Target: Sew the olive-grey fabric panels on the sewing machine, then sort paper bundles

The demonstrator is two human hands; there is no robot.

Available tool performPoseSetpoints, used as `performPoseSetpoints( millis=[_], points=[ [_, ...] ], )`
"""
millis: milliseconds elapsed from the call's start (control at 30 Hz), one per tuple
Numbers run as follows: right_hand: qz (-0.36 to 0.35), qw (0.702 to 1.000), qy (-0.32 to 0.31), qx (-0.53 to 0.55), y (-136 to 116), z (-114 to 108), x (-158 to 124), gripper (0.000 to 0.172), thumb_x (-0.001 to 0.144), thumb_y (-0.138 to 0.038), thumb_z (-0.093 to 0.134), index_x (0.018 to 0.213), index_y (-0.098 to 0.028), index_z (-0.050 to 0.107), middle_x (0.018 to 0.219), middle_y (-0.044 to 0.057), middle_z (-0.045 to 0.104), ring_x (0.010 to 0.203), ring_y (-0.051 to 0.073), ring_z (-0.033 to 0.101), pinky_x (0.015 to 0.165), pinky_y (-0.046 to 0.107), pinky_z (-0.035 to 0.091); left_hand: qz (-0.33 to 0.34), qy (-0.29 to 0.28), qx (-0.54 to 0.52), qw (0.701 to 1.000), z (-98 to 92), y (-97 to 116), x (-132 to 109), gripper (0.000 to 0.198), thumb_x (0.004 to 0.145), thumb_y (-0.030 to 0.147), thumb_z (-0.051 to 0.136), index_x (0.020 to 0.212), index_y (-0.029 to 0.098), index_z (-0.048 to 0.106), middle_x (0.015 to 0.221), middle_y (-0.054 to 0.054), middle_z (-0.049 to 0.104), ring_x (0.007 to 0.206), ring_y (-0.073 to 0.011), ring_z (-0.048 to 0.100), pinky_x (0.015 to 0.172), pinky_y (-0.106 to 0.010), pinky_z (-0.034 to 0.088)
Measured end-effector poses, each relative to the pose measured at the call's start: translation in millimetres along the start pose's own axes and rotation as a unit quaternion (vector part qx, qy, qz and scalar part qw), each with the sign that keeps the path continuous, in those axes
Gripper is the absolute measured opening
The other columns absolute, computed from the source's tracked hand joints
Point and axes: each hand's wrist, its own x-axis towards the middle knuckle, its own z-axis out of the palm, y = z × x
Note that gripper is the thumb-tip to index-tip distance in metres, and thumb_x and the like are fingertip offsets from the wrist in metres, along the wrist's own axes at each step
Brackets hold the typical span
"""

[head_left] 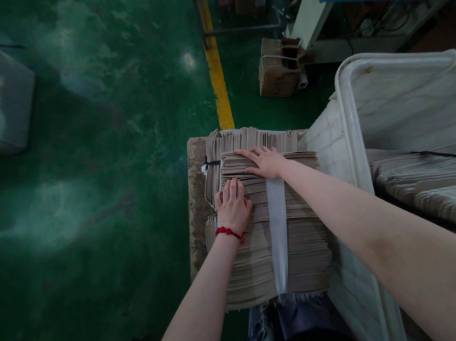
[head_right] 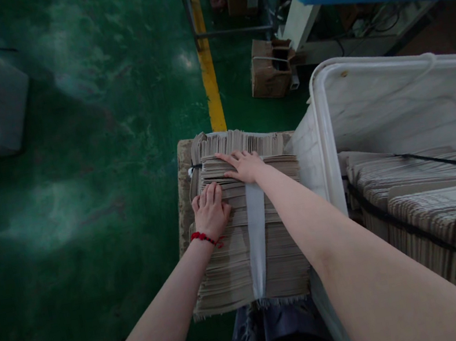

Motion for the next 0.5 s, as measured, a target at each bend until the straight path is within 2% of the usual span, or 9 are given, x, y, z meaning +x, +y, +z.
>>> performPoseSetpoints(
  millis=[500],
  points=[
    [-0.001, 1.0, 0.02, 0.0, 1.3, 3.0, 0.0, 0.065, 0.092, -0.066, 0.027, 0.15, -0.047, 0.003, 0.144, 0.01, 0.043, 0.125, 0.037, 0.044, 0.093, 0.057, 0.039, -0.005, -0.009, 0.008, 1.0, -1.9, 3.5, 1.1, 0.056, 0.085, 0.022, 0.046, 0.14, 0.016, 0.042, 0.146, -0.013, 0.046, 0.135, -0.0283, 0.038, 0.106, -0.048, 0.028]
  ],
)
